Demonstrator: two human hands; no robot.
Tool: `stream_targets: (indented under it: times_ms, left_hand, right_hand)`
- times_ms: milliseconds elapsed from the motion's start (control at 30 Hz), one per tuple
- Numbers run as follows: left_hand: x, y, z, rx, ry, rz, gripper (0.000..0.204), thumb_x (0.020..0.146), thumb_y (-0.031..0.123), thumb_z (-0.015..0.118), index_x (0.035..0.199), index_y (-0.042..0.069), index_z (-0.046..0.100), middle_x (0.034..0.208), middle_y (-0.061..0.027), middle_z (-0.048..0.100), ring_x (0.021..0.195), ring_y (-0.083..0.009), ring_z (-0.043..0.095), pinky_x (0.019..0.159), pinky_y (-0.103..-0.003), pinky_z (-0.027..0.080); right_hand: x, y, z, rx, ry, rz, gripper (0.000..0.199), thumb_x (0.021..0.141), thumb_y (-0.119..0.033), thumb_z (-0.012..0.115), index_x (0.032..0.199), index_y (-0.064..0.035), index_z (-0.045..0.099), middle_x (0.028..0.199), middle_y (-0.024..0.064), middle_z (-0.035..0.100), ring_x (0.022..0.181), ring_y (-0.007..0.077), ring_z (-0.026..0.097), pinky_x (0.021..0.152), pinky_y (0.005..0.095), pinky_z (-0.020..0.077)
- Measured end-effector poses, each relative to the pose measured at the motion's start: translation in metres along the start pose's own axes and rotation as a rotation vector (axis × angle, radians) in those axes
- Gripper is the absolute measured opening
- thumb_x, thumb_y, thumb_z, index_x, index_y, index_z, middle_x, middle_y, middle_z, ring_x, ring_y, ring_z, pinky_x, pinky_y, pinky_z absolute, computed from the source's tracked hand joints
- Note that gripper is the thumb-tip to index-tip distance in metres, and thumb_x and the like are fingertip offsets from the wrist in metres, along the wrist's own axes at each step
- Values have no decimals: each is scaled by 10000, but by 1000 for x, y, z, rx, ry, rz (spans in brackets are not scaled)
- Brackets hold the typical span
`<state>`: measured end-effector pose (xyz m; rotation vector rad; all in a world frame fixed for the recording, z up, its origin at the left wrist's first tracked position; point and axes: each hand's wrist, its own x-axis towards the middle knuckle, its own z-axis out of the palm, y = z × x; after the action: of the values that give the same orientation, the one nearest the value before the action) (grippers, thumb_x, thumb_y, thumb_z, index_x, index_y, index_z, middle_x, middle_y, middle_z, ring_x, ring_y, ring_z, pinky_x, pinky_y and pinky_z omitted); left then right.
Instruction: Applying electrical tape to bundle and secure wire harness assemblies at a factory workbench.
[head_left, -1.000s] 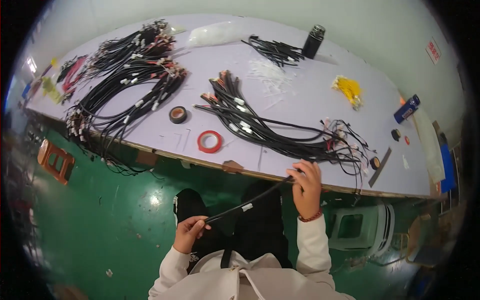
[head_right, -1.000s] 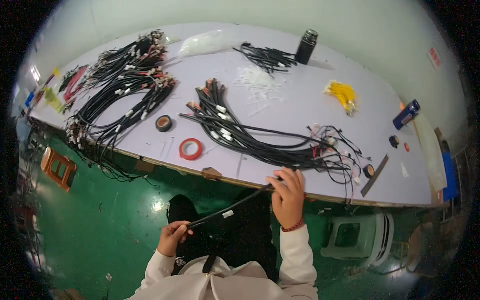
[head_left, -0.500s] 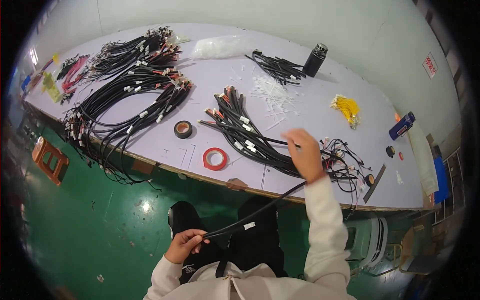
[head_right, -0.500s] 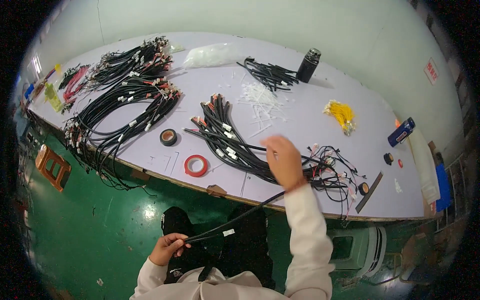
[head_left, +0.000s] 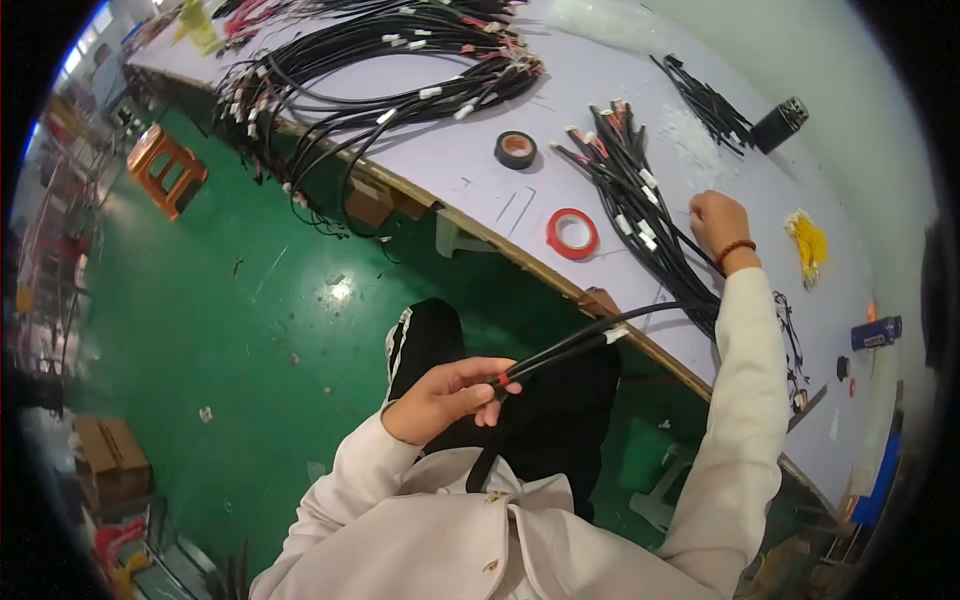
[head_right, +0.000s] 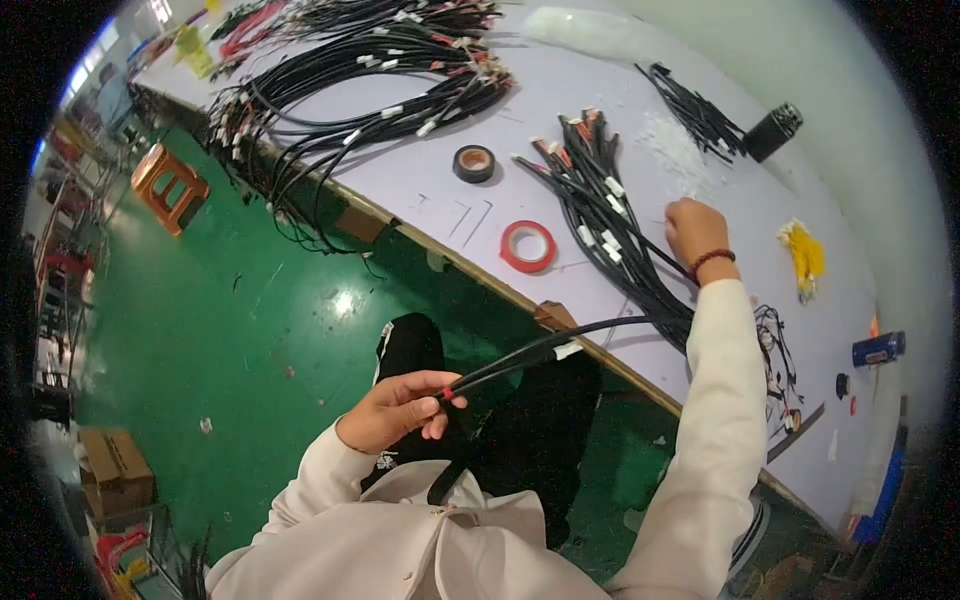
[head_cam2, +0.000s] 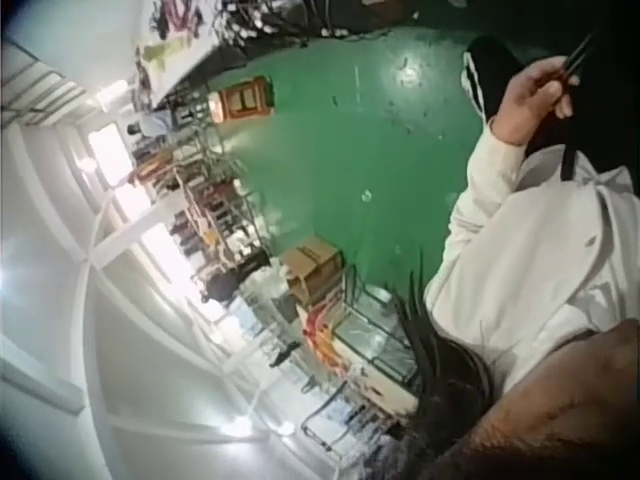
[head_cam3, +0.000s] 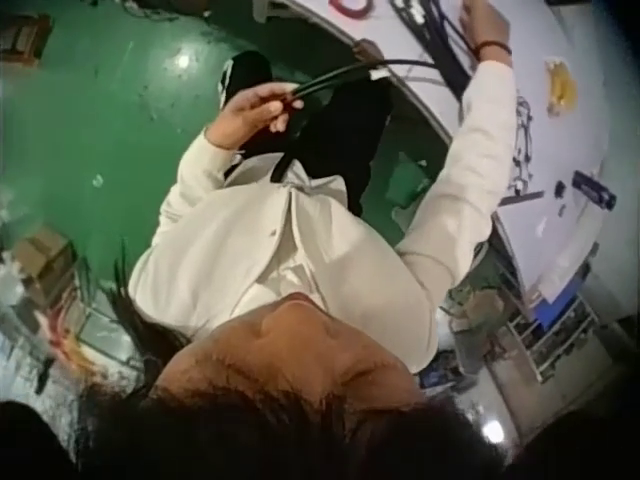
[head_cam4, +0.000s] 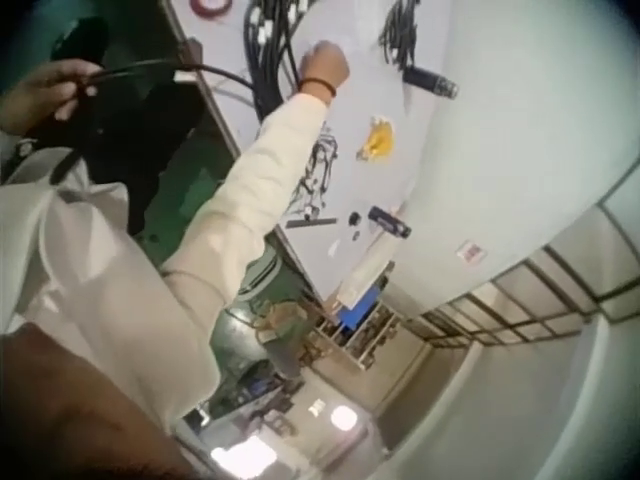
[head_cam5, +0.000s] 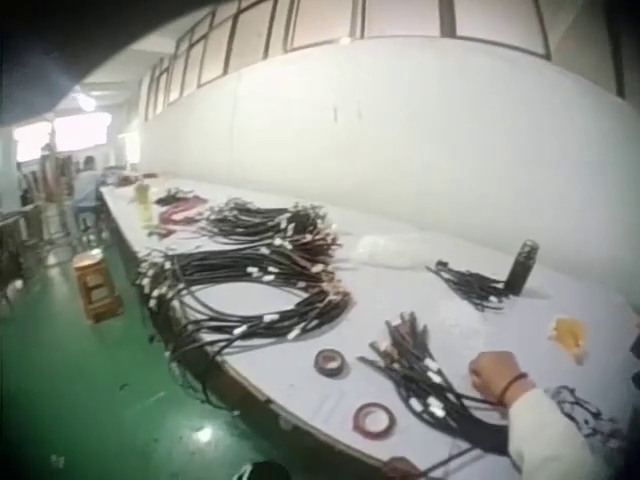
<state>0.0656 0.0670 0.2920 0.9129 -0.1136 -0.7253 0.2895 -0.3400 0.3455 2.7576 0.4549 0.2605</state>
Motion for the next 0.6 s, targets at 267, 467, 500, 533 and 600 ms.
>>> stream_targets:
  times_ms: [267,467,500,533,600]
  left_hand:
    - [-1,-1,21,-175,-9,19,418,946,235,489,1286,2,419,974,-35,534,661,-75,434,599,-199,372]
    - [11,-21,37,-246,-39,-10,436,946,246,492,1319,69,350,866,-26,506,604,-61,357,559,-184,312]
    - [10,-24,39,-183,-37,3,451,941,240,502,1327,71,339,835,-23,506,599,-62,355,557,-183,311]
    - [9,-26,41,-129,-22,16,467,936,234,513,1335,73,328,805,-21,507,593,-64,354,556,-183,310]
    - [7,-29,45,-136,-36,-23,499,929,225,528,1346,63,307,761,-17,504,588,-67,356,554,-183,308]
  right_hand:
    - [-127,-110,-143,1230,758,559,128,839,-50,550,715,-16,556,709,64,559,683,132,530,671,272,427]
    - [-224,-249,-89,1076,563,257,185,667,29,704,830,-43,653,892,106,649,684,252,634,586,318,512]
    - [-225,-255,-81,1008,638,167,198,662,20,704,842,-47,655,880,102,648,682,244,631,591,320,515]
    - [-223,-257,-75,937,707,86,210,658,11,705,854,-50,657,868,99,647,681,236,628,596,321,519]
    - [-217,-256,-73,919,747,-116,212,697,-40,677,908,-45,655,931,93,637,711,221,617,624,328,525]
